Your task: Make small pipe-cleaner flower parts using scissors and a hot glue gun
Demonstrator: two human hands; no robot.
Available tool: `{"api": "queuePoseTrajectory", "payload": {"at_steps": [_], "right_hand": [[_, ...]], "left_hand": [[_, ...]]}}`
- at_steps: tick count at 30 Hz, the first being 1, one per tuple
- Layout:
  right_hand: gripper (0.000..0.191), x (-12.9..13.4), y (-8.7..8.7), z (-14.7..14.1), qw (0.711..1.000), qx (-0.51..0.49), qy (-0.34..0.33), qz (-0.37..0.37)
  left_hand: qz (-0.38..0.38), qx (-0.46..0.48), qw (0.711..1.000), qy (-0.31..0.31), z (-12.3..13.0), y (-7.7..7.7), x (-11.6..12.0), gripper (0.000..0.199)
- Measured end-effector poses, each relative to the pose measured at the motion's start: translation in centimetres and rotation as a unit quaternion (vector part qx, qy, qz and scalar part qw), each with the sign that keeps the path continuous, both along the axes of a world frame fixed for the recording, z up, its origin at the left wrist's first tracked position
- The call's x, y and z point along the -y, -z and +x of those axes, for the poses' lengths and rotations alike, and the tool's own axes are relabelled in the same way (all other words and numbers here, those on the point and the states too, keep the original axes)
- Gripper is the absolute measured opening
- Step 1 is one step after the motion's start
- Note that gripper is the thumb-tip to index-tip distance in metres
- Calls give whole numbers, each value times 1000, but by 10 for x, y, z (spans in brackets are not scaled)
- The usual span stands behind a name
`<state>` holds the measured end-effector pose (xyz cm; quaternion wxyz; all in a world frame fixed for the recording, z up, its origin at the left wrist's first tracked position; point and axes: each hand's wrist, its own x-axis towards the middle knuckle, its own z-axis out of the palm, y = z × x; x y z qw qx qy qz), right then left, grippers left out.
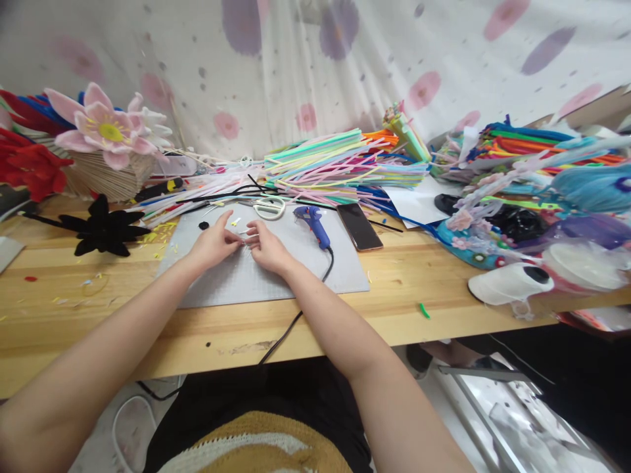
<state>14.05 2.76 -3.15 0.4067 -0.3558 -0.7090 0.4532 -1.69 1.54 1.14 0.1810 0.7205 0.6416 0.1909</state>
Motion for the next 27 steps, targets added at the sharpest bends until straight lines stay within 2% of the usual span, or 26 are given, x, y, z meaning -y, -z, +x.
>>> {"api": "queuePoseTrajectory", "payload": {"at_steps": [3, 5, 7, 9, 11, 14, 17, 18, 20, 22, 27], "right_hand": [[54, -2, 3, -1, 999, -2, 3, -43], [54, -3, 3, -2, 998, -9, 8, -61], [55, -3, 3, -2, 998, -14, 7, -67], [55, -2, 2, -2, 997, -14, 4, -72], [54, -2, 2, -1, 997, -13, 2, -79], [52, -3, 2, -2, 996, -31, 7, -85], [48, -5, 2, -3, 991, -72, 21, -107], [47, -6, 2, -3, 989, -87, 27, -117], [45, -8, 1, -2, 983, -117, 38, -133], [45, -9, 0, -1, 979, -142, 48, -141], [43, -9, -3, 1, 974, -158, 63, -151]], "left_hand": [[19, 4, 999, -25, -3, -4, 0, 78], [62, 24, 994, -86, -8, -11, -1, 67], [142, 77, 973, -164, -18, -19, -4, 51], [226, 145, 940, -211, -31, -25, -7, 41], [259, 174, 921, -234, -42, -29, -10, 37], [272, 191, 921, -203, -47, -27, -6, 32], [249, 161, 941, -161, -31, -15, 4, 36], [236, 131, 954, -128, -24, -10, 8, 37], [219, 73, 973, -24, -8, 2, 15, 33], [202, 52, 978, 17, 4, 12, 19, 36], [166, 48, 984, -28, 13, 21, 20, 51]]}}
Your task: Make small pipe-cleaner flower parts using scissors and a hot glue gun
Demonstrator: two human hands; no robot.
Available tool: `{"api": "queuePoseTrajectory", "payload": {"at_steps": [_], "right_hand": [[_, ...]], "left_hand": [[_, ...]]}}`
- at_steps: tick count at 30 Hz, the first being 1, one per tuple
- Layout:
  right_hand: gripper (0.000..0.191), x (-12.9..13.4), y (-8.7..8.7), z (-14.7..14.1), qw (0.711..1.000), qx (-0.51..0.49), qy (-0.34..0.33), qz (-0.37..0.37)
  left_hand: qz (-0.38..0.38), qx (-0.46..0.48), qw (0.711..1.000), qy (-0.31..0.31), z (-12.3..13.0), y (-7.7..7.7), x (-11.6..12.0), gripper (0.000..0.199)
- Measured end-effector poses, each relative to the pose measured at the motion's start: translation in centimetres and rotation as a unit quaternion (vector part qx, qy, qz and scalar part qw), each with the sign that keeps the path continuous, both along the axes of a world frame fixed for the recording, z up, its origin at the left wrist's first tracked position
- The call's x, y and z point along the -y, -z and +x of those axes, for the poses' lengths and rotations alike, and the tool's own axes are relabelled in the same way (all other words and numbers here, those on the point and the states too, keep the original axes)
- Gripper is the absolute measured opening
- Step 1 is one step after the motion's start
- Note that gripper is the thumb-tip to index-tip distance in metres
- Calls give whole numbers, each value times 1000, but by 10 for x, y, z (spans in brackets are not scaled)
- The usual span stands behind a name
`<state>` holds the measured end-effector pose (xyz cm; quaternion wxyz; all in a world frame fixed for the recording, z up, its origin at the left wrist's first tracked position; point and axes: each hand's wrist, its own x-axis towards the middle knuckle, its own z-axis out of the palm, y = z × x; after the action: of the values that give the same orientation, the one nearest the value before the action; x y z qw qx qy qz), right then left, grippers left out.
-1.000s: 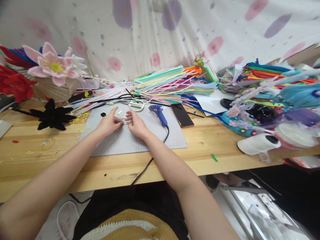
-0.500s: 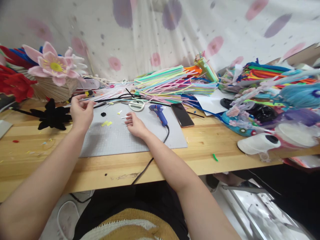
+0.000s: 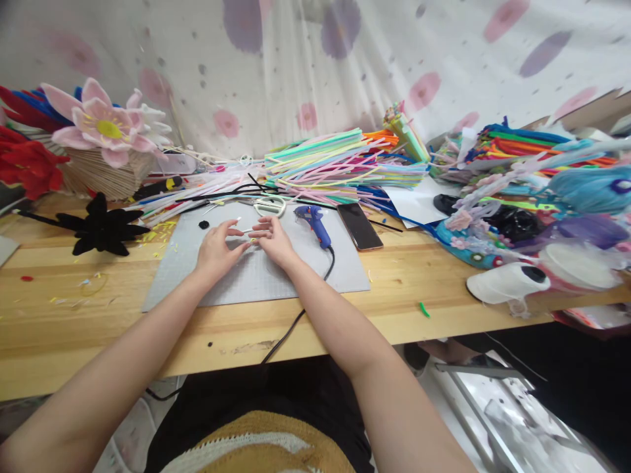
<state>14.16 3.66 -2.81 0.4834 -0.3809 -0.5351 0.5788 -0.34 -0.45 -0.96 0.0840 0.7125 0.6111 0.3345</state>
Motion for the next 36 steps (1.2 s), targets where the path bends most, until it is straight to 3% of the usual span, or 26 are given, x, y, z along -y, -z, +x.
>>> {"api": "queuePoseTrajectory", "payload": {"at_steps": [5, 12, 18, 28, 36], "right_hand": [[41, 0, -1, 0, 999, 14, 43, 10], [37, 3, -4, -2, 999, -7, 33, -22], [23, 2, -4, 3, 973, 171, 133, 74], [29, 10, -4, -2, 953, 255, 80, 140], [24, 10, -4, -6, 960, 236, 103, 105]], "left_hand": [[-44, -18, 999, -17, 5, -1, -6, 47], [-64, -15, 998, -20, 12, 1, -14, 41], [-57, 36, 997, -25, 9, 3, -12, 44], [-13, 45, 999, -26, 10, 3, -5, 45], [-55, 67, 995, -46, 12, 2, -4, 47]]}}
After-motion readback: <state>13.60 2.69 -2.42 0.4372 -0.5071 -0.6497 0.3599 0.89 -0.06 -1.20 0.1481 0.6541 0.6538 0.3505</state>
